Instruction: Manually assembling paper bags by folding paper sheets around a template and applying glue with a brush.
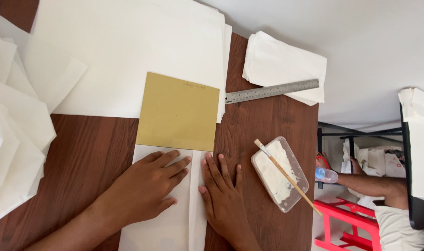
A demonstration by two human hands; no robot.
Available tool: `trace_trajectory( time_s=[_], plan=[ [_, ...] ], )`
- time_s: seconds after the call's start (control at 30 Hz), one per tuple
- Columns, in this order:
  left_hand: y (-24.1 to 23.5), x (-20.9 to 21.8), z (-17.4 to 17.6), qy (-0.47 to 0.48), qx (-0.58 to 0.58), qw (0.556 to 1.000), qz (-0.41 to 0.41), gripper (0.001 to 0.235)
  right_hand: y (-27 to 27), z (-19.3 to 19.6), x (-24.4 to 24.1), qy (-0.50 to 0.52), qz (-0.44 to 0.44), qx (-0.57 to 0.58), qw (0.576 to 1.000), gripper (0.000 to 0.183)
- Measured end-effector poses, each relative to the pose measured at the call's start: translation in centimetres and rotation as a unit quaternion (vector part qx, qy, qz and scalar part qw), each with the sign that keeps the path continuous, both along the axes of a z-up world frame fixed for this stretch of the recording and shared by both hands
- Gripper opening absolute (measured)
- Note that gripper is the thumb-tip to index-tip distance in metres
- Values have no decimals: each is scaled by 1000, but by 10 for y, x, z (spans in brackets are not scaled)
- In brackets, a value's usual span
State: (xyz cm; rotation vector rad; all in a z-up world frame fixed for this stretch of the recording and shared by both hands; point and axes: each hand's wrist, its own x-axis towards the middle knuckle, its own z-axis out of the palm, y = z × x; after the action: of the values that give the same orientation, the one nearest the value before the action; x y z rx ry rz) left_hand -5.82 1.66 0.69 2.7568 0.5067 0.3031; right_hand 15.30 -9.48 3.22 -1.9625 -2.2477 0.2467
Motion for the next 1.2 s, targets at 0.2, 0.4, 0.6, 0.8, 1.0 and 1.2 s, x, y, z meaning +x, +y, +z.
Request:
trace_trajectory(
  time_s=[0.2,0.4,0.6,0.8,1.0,1.2],
  plan=[
    [0,0,1,-8,9,1000,23,77,0,-2,-2,-2,-6,11,1000,53],
    [1,1,0,-2,15,1000,20,81,1,0,-1,7,-8,7,1000,54],
    [4,1,3,-11,13,1000,18,82,2,4,-3,1,-5,7,1000,52],
    [11,5,14,-51,-17,999,2,84,4,3,-6,41,-18,32,999,49],
    [8,5,-1,-58,-63,996,-19,74,-18,2,3,155,-26,35,987,47],
    [5,0,2,-38,2,999,-10,86,-77,11,-14,248,-53,170,952,47]
  ],
)
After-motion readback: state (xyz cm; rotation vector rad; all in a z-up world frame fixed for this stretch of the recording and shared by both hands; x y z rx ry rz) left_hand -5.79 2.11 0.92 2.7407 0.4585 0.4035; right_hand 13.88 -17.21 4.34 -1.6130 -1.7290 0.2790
